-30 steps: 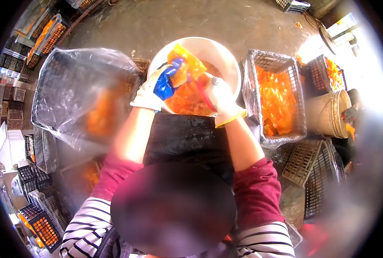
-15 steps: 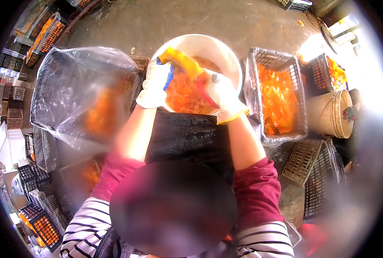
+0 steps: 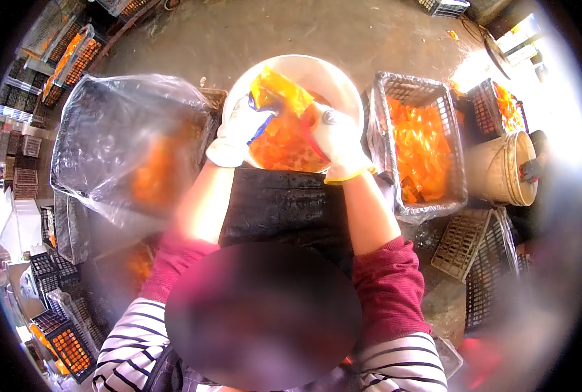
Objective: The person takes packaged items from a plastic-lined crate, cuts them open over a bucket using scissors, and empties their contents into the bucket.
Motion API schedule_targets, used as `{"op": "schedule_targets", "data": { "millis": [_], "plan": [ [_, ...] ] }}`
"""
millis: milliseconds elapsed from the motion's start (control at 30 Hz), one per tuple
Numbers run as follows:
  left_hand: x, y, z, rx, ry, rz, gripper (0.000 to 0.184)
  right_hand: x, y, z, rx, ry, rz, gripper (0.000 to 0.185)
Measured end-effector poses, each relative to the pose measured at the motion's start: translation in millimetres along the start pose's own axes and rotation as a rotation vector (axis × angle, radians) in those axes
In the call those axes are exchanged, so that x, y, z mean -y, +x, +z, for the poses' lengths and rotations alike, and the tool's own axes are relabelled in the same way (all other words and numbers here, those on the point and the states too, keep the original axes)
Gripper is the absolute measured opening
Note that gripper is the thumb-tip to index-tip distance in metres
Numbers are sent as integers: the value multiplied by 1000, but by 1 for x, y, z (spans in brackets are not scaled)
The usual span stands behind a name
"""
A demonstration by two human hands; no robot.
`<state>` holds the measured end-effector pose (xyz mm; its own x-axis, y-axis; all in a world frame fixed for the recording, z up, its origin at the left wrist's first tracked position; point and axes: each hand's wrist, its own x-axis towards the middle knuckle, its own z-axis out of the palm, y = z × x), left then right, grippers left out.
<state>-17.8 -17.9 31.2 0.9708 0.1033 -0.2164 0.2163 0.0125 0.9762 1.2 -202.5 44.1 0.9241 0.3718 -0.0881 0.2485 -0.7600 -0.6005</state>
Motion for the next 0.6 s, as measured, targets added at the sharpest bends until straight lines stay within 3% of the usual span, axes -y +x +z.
{"op": "schedule_targets", "data": {
  "millis": [67,100,200,267,300,333,367,400,500,533,600],
  "plan": [
    [-1,10,-3,-78,608,-134,45,-1,-2,2,-65,-41,-5,24],
    [-5,5,-1,-164,816,54,48,-2,-3,5,-97,-61,-11,26],
    [22,16,-10,-125,724,292,53,-3,-6,6,-197,88,-53,26],
    [27,10,-28,21,-158,229,51,-23,0,17,-314,31,-107,26],
    [19,0,-42,-70,-93,273,43,-34,4,25,-363,5,-130,26],
    [10,-11,-55,-164,-25,310,38,-41,8,31,-351,506,102,27],
    [-23,-38,-77,-74,372,384,28,-39,8,26,-310,821,24,30],
    [-6,-47,-106,-176,290,351,27,-32,9,16,-256,1137,-58,35],
    [34,-92,-180,-456,80,151,25,-38,6,-17,-150,1281,86,36],
    [32,-110,-199,-512,202,-29,24,-51,12,-17,-169,1522,28,40],
    [22,-135,-212,-611,25,-124,23,-81,24,-9,356,2012,-526,51]
  ]
}}
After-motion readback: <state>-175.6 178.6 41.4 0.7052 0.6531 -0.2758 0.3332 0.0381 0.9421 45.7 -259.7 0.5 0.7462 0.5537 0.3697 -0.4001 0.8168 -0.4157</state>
